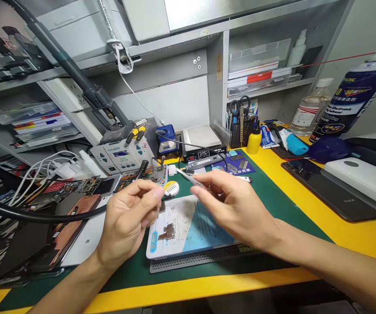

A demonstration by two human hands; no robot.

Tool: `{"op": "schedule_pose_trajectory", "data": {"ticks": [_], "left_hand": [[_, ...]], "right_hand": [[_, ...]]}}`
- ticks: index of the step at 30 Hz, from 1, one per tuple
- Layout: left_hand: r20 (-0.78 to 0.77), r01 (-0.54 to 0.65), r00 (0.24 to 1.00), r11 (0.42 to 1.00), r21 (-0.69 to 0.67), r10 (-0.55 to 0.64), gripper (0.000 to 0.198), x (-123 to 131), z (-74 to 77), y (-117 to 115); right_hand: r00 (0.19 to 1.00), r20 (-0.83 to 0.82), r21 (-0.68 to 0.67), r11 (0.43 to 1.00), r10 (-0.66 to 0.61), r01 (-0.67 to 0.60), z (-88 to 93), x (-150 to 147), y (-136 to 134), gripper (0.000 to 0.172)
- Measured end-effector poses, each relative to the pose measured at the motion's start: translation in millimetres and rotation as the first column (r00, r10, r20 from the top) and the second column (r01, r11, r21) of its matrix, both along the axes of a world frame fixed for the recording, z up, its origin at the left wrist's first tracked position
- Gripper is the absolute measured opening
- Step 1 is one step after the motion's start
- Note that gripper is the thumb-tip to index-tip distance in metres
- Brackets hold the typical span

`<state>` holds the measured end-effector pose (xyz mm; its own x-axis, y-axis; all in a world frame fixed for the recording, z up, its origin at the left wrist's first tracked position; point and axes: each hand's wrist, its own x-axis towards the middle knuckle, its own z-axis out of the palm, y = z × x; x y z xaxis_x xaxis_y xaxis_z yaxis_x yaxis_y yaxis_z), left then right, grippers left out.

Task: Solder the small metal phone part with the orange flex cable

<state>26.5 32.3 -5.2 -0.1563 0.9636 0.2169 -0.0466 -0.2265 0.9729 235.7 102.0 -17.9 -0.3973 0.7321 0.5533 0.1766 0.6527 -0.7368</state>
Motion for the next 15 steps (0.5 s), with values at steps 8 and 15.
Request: {"op": "schedule_pose_trajectory", "data": {"ticks": [8,15], "left_hand": [[-0.307,-0.066,0.942,0.974,0.217,0.132,0.023,-26.1,4.7,10.9],[-0.556,-0.051,0.822,0.989,0.137,0.12,0.026,-28.5,21.3,-68.8]], "right_hand": [[0.995,-0.039,-0.16,0.983,-0.091,0.084,4.0,9.5,29.8,0.031],[0.981,-0.129,-0.249,0.962,-0.147,0.112,-1.9,17.9,56.2,0.032]]}}
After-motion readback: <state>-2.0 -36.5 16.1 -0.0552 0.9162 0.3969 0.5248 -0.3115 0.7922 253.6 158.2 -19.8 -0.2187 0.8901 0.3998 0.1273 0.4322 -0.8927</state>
